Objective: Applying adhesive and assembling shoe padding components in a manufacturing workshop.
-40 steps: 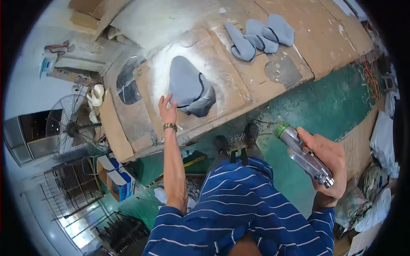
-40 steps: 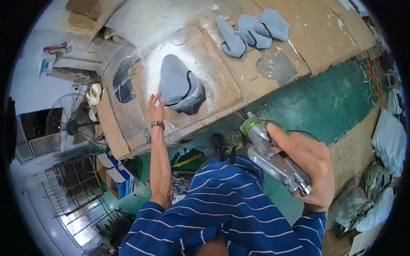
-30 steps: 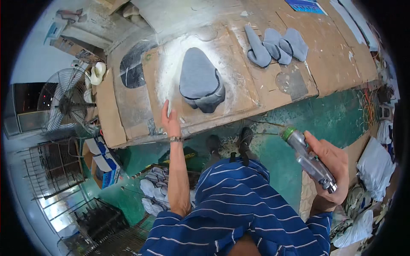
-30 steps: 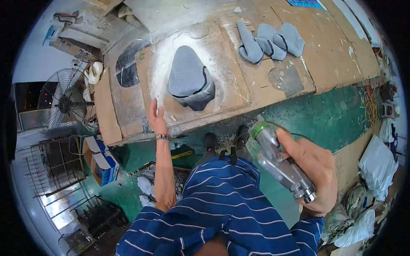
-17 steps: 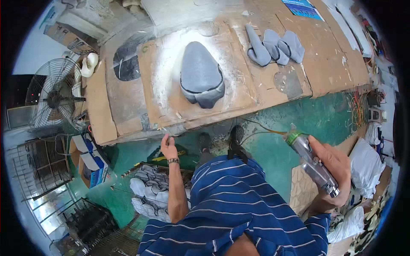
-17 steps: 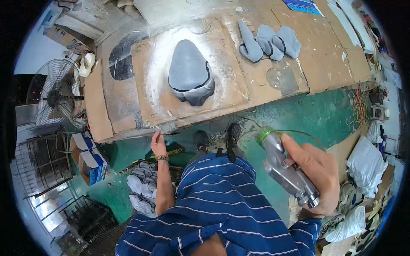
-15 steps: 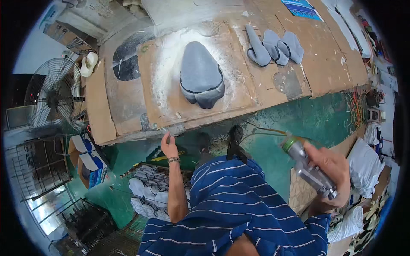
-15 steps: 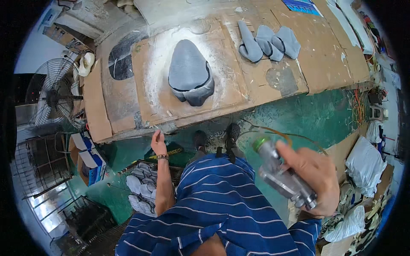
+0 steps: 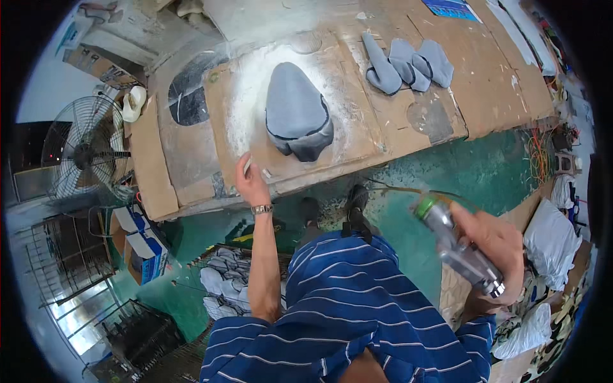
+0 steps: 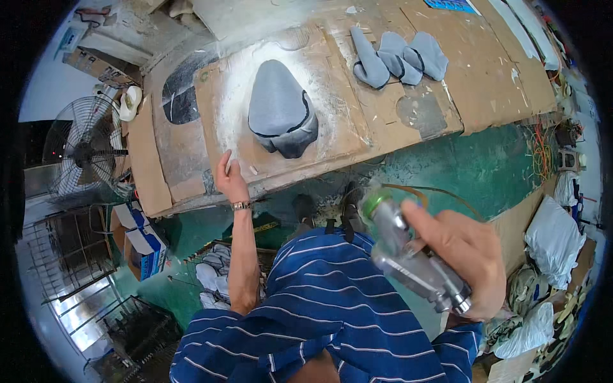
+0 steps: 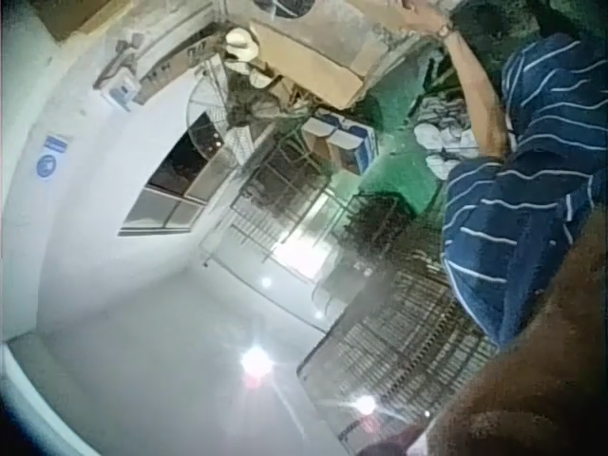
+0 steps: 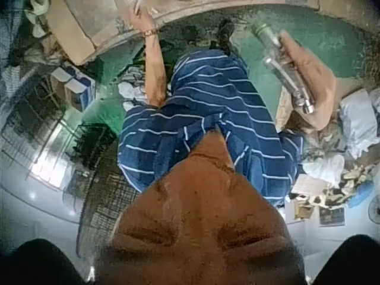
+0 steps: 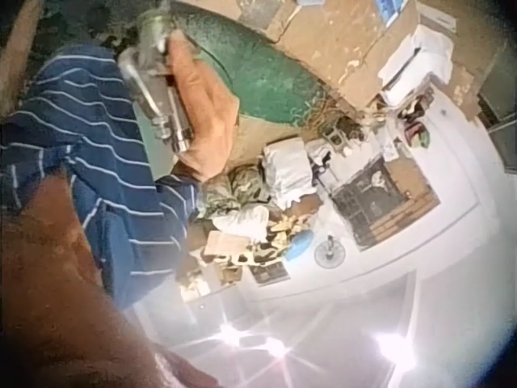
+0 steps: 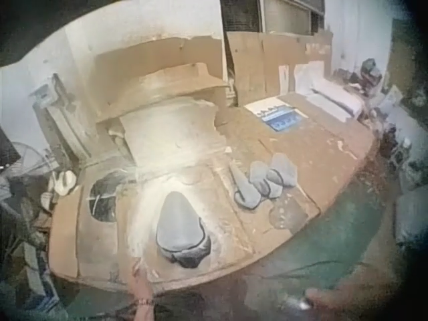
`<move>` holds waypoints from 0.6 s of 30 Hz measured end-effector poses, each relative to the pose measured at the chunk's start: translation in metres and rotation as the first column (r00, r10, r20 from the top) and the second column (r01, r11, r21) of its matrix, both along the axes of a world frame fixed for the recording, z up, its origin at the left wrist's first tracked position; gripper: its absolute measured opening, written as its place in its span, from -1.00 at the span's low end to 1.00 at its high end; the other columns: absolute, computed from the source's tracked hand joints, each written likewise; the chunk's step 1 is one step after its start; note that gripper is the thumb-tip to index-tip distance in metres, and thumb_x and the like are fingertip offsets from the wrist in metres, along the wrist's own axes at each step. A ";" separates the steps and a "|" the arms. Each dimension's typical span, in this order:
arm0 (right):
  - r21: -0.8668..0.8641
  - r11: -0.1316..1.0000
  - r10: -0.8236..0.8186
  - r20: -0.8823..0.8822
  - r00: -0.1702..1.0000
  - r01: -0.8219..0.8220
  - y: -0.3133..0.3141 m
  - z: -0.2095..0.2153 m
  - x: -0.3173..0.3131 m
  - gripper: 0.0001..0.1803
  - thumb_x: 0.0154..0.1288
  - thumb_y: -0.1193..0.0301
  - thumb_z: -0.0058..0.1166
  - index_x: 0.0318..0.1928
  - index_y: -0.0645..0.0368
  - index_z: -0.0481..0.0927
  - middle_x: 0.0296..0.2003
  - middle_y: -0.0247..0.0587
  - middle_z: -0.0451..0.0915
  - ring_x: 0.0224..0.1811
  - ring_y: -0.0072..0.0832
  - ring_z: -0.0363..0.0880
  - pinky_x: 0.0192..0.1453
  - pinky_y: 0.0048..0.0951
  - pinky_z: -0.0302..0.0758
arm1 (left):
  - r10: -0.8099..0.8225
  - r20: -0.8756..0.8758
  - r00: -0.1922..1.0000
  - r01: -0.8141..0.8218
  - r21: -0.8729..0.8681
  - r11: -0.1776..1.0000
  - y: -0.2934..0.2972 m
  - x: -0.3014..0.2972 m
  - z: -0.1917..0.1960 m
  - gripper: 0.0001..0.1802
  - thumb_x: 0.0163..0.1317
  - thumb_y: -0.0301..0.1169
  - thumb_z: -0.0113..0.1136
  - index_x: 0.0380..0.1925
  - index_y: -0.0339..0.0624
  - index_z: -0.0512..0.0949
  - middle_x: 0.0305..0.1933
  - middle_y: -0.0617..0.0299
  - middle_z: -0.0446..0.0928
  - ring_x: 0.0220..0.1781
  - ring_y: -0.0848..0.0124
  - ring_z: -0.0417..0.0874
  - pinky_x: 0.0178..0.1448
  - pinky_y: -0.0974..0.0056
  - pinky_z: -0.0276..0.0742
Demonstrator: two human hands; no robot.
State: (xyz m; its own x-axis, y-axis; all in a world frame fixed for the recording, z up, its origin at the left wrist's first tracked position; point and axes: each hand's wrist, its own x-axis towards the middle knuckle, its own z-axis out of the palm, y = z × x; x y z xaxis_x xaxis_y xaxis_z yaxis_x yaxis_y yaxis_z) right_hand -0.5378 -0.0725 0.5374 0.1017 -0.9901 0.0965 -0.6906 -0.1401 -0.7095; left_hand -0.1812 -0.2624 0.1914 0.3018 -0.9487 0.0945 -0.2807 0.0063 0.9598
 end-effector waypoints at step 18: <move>0.003 0.988 -0.155 0.186 0.970 0.158 0.057 -0.024 -0.068 -0.33 0.00 0.43 0.33 0.20 0.42 0.63 -0.43 -0.10 0.68 -0.48 -0.26 0.64 -0.39 -0.34 0.49 | -0.288 0.770 0.569 0.524 -0.070 0.849 -0.103 -0.045 0.011 -0.83 -0.07 -0.38 0.51 -0.41 -0.07 0.75 0.24 0.15 0.60 0.49 0.01 0.39 0.49 -0.04 0.32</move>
State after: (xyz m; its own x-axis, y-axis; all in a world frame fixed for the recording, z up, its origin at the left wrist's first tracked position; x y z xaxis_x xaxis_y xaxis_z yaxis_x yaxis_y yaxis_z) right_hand -0.6055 -0.0159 0.5129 -0.0751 -0.9910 0.1111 -0.5614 -0.0501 -0.8260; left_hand -0.2258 -0.3652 0.2026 -0.3851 -0.8501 0.3592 -0.7644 0.5119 0.3920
